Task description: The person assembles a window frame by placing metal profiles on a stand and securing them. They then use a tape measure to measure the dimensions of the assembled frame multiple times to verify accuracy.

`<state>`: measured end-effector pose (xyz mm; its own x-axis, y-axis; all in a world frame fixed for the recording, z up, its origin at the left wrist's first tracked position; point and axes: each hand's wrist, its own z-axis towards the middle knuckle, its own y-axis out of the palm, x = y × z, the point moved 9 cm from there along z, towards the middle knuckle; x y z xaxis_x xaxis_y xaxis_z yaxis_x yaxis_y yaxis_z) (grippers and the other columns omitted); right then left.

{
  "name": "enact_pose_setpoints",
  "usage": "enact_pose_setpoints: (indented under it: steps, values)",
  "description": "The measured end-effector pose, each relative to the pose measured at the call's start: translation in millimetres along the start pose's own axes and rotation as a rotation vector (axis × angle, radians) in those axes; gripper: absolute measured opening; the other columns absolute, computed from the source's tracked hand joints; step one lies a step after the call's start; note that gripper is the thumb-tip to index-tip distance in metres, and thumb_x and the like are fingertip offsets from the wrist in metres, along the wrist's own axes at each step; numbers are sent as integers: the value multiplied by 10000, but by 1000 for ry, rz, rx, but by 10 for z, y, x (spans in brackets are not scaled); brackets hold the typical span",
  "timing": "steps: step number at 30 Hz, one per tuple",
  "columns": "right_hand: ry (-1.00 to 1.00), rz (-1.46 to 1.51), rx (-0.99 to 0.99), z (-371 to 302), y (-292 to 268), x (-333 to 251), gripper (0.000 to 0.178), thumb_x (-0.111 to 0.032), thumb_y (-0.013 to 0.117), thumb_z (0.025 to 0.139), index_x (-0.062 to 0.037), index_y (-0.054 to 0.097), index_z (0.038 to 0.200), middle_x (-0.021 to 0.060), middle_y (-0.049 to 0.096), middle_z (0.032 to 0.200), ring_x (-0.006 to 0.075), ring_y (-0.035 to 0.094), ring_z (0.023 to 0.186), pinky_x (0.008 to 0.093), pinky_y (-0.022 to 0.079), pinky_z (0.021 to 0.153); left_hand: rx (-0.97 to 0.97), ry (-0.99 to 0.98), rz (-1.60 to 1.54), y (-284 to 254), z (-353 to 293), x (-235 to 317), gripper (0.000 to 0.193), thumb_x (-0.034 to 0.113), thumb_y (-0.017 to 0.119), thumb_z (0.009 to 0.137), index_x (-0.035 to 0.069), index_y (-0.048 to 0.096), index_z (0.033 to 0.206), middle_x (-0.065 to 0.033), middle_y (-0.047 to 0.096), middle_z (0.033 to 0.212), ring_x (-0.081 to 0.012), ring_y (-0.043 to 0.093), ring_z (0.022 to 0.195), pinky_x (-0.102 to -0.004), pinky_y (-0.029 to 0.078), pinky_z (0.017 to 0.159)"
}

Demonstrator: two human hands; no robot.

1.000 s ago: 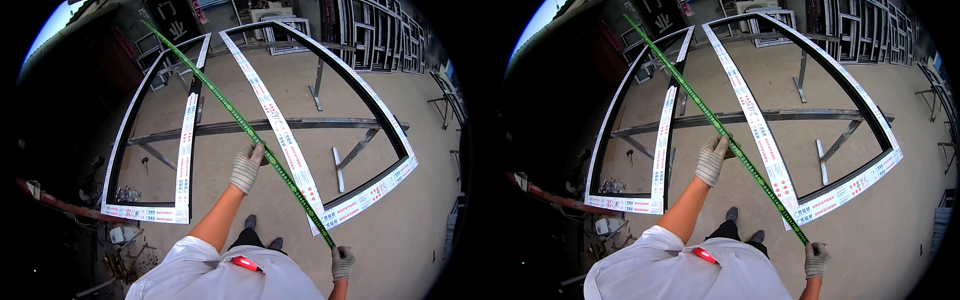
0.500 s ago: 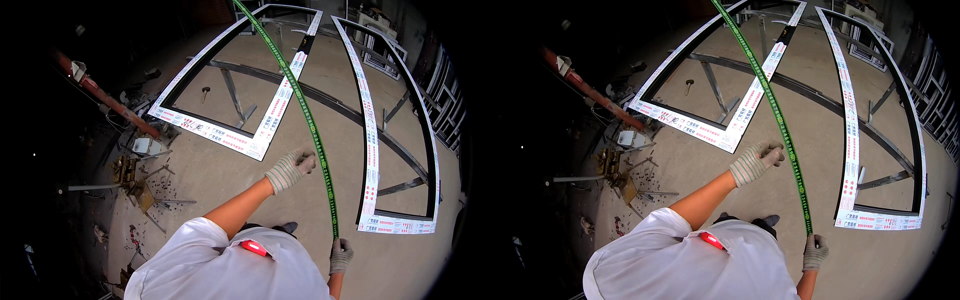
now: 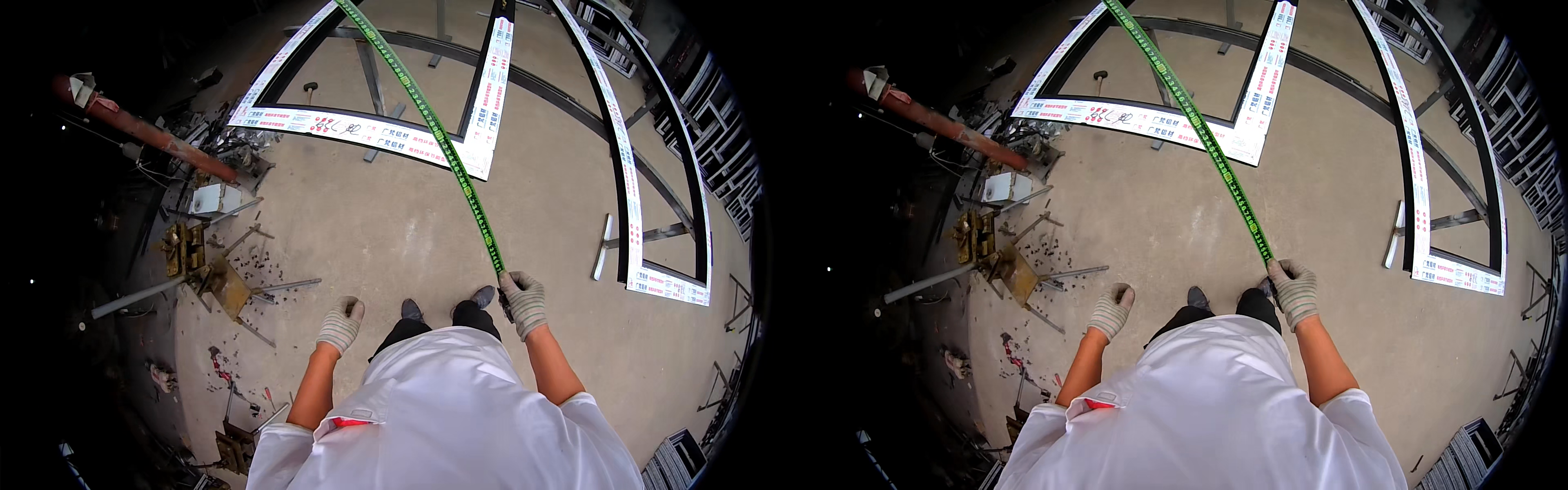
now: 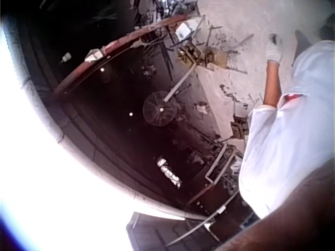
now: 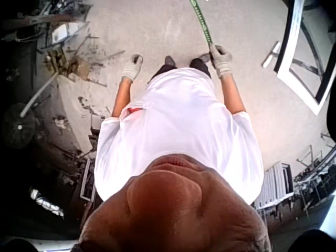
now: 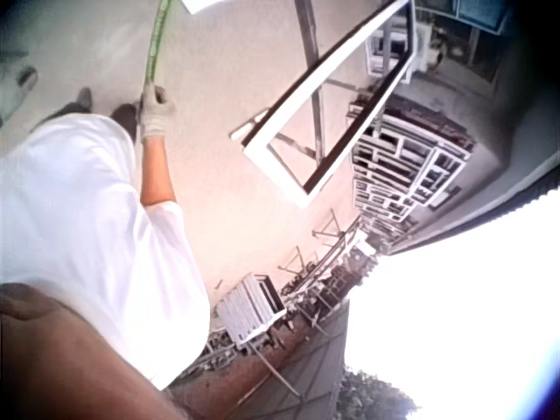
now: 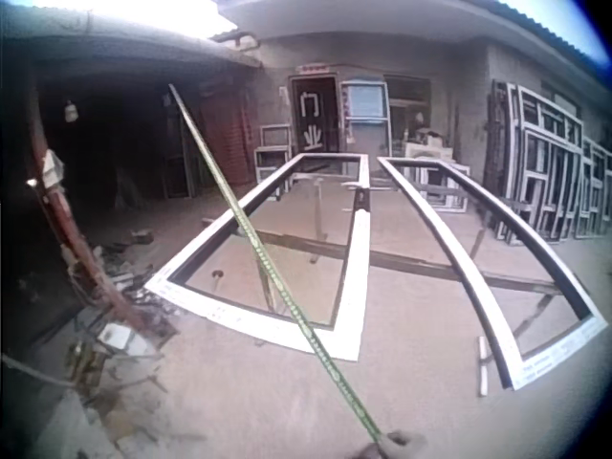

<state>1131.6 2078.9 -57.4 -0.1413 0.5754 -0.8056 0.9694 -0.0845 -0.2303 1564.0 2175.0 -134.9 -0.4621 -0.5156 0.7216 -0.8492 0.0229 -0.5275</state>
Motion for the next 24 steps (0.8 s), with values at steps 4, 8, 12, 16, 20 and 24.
enact_pose_setpoints:
  steps: [4, 8, 12, 16, 20, 24]
  values:
    - [-52, 0, -81, 83, 674, -88, 282, -308, 734, 983, -60, 674, 862, 22, 597, 607, 102, 475, 409, 274, 357, 369, 86, -222, 17, -459, -447, -1028, 416, 316, 656, 986, -33, 670, 1212, -220, 750, 1051, -302, 728, 969, -397, 565, 880]
    - [-32, 35, -151, 231, 1195, -210, 298, -322, 751, 974, -59, 677, 855, 25, 596, 610, 107, 485, 417, 286, 372, 380, 172, -375, -56, -625, -817, -1784, 423, 337, 644, 988, -33, 685, 1189, -224, 753, 1052, -309, 731, 967, -396, 565, 881]
    - [-24, 27, -202, 315, 1636, -593, 299, -333, 749, 976, -58, 689, 875, 23, 596, 612, 112, 488, 416, 285, 373, 382, 241, -427, -117, -567, -999, -2176, 375, 267, 637, 1007, -57, 648, 1194, -159, 744, 970, -213, 712, 804, -356, 575, 766]
    - [-42, 21, -250, 607, 2003, -974, 299, -327, 739, 983, -49, 691, 886, 31, 597, 611, 120, 493, 413, 292, 374, 376, 292, -521, -345, -449, -955, -2256, 409, 323, 657, 988, -51, 673, 1153, -164, 751, 967, -226, 723, 835, -365, 580, 788]
    - [-23, 44, -324, 822, 2389, -1516, 330, -310, 741, 980, -27, 672, 824, 45, 583, 593, 134, 489, 408, 308, 386, 389, 329, -670, -526, -417, -809, -2423, 374, 319, 629, 1014, -30, 666, 1145, -129, 754, 935, -210, 727, 783, -345, 580, 678]
    - [-16, 19, -302, 1054, 2668, -1984, 345, -323, 746, 976, -12, 682, 840, 44, 585, 593, 132, 488, 396, 304, 357, 361, 375, -930, -677, -420, -703, -2642, 386, 325, 608, 1027, 8, 610, 1248, -129, 770, 960, -231, 755, 746, -337, 556, 591]
